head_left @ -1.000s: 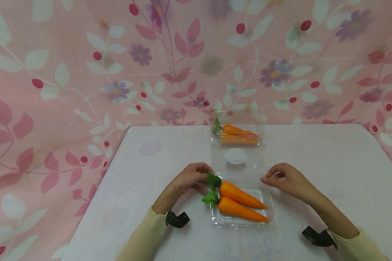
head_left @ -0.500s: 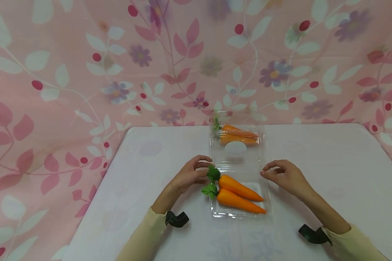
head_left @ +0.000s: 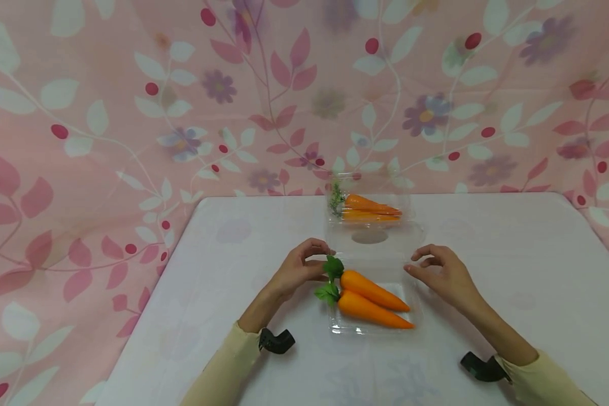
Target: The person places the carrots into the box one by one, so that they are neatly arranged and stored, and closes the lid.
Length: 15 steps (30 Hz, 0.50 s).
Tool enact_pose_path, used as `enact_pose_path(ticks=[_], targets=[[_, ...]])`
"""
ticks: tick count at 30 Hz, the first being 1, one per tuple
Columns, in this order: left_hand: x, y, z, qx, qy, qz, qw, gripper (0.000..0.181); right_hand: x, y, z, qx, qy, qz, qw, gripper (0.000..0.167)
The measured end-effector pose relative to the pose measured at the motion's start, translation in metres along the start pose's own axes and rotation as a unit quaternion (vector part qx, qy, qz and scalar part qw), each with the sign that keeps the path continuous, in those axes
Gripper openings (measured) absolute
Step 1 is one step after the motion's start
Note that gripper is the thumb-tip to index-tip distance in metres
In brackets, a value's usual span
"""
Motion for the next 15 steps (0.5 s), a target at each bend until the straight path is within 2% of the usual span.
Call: enact_pose_path(ticks=[6, 10, 15], targets=[[-0.006, -0.005, 0.001, 0.007, 0.002, -0.007, 0.9999, 0.034, 0.000, -0.006, 0.001, -0.052, 0.061, 0.032, 0.9962, 0.025], [-0.009, -0.007, 0.005, -0.008, 0.012, -0.022, 0.9996, 0.032, 0.000, -0.008, 0.003, -0.067, 0.099, 0.051, 0.9916, 0.022], [-0.009, -0.006, 0.012, -0.033, 0.023, -0.049, 0.9980, 0.040, 0.002, -0.012, 0.008, -0.091, 0.128, 0.073, 0.9849, 0.023]])
Point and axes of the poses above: each hand's wrist, its own z-axis away from the middle knuckle, its own x-axis out of the palm, y = z × x, the point moved 6 cm from there along -z, towards the middle knuckle, and after that the axes turned 5 degrees about z, right-handed, at the moved point
